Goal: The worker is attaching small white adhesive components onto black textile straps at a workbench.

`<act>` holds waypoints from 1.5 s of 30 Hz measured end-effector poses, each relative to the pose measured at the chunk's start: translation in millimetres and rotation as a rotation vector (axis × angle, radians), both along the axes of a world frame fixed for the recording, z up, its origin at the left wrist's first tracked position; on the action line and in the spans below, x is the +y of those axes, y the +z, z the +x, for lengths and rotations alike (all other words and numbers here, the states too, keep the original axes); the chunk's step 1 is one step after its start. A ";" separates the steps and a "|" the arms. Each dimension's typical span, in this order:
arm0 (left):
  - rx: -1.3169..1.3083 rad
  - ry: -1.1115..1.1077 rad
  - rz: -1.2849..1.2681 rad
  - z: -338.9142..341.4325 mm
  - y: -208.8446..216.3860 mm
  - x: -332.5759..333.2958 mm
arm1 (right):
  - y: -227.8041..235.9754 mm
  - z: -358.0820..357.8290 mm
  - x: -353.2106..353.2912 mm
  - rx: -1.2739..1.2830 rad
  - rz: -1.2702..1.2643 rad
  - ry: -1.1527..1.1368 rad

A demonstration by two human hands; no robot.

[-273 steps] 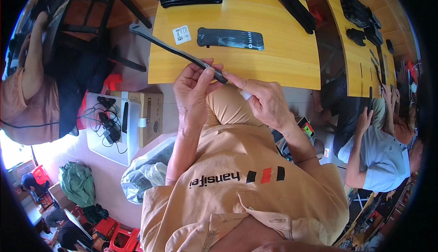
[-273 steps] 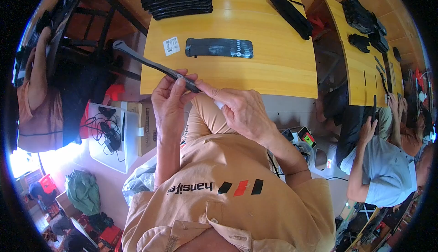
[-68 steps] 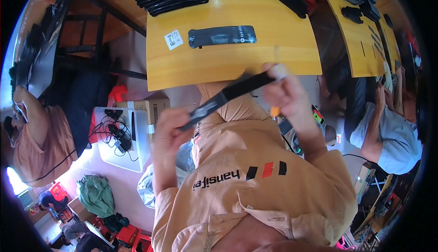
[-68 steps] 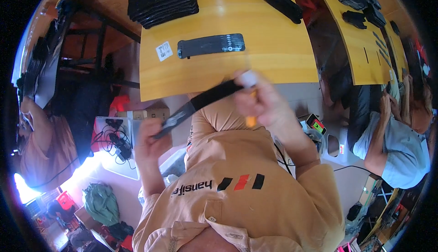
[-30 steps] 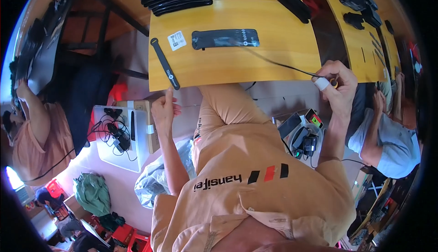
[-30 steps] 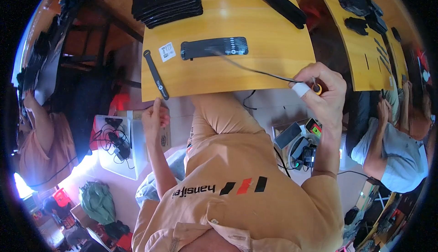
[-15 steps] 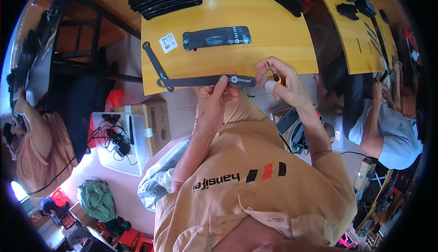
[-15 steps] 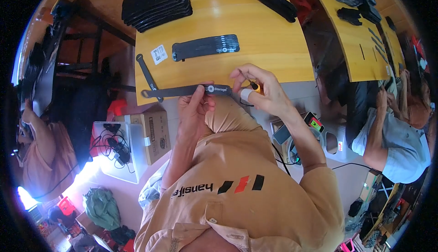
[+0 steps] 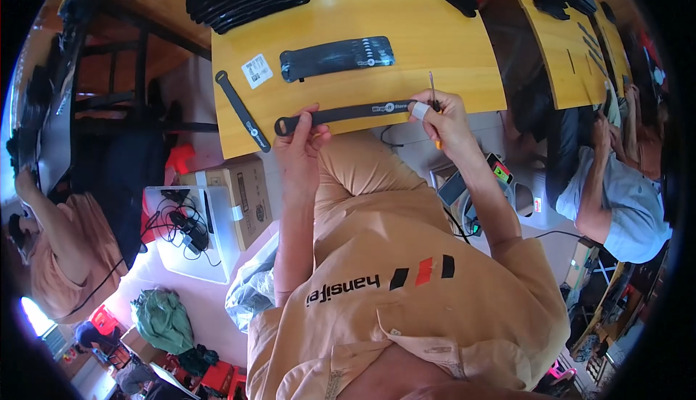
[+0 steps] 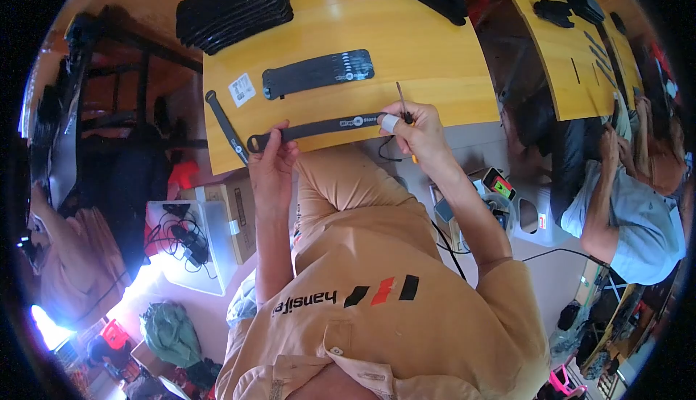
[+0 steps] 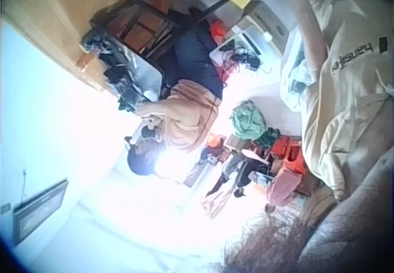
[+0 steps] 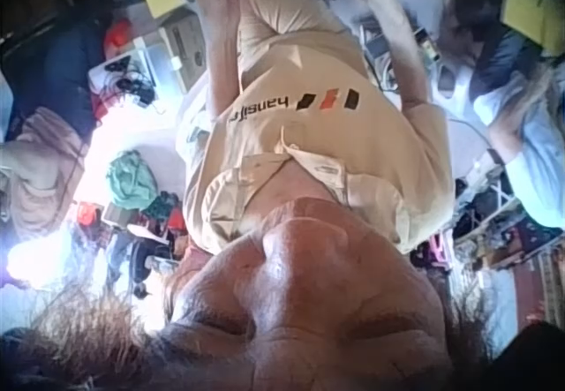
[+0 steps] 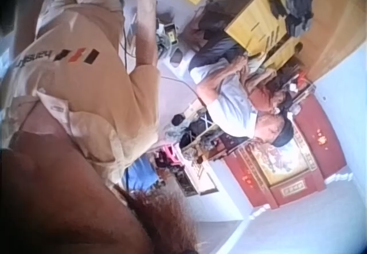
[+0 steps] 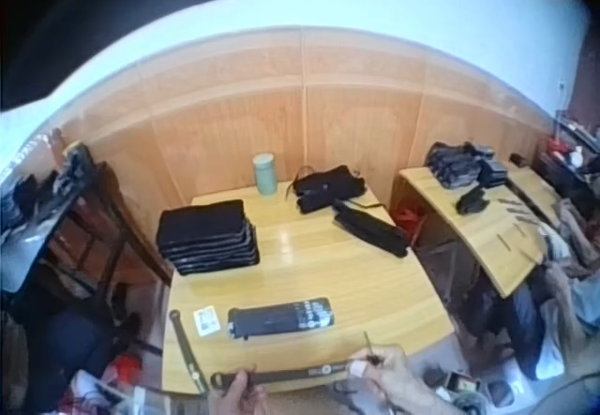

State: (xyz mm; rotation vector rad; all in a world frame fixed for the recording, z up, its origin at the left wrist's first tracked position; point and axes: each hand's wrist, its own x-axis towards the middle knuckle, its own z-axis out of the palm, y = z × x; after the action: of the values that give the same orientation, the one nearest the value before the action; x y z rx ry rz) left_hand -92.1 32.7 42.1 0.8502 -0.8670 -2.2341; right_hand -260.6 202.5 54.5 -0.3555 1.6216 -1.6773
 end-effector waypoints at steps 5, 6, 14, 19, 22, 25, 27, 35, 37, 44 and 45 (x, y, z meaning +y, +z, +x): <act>-0.204 0.026 -0.211 1.9 -14.8 -31.0 | -9.1 -12.8 -15.6 -0.047 0.006 -0.052; -0.207 0.023 -0.209 -0.4 -15.9 -35.7 | -12.9 -15.8 -18.4 -0.005 0.046 -0.052; -0.435 0.008 -0.561 -25.9 -39.9 -69.2 | -46.9 -35.8 -47.7 0.158 0.011 -0.167; -0.574 0.047 -0.708 -35.5 -46.7 -79.1 | -58.2 -40.2 -60.6 0.135 0.013 -0.224; -0.559 0.051 -0.703 -39.3 -47.2 -80.0 | -57.1 -40.9 -63.7 0.171 0.108 -0.255; -0.543 0.080 -0.719 -41.9 -54.1 -82.5 | -58.6 -44.1 -63.1 0.226 0.164 -0.255; -0.542 0.098 -0.742 -40.6 -60.1 -84.0 | -60.7 -43.9 -64.5 0.255 0.145 -0.247; -0.510 0.078 -0.628 -43.1 -51.5 -81.9 | -61.7 -44.1 -67.4 0.324 0.161 -0.265; -0.505 0.082 -0.629 -42.9 -51.6 -81.6 | -63.7 -45.3 -68.2 0.348 0.174 -0.267; -0.487 0.090 -0.625 -43.5 -52.7 -82.5 | -67.9 -46.8 -70.7 0.376 0.187 -0.283; -0.489 0.091 -0.624 -43.3 -53.4 -82.8 | -65.2 -46.8 -70.4 0.352 0.207 -0.286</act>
State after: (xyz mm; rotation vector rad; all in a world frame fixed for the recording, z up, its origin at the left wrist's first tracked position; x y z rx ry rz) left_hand -135.3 -50.1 -11.3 1.0970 -1.5997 -1.5326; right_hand -307.4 132.2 -10.7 -0.3407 2.1740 -1.6993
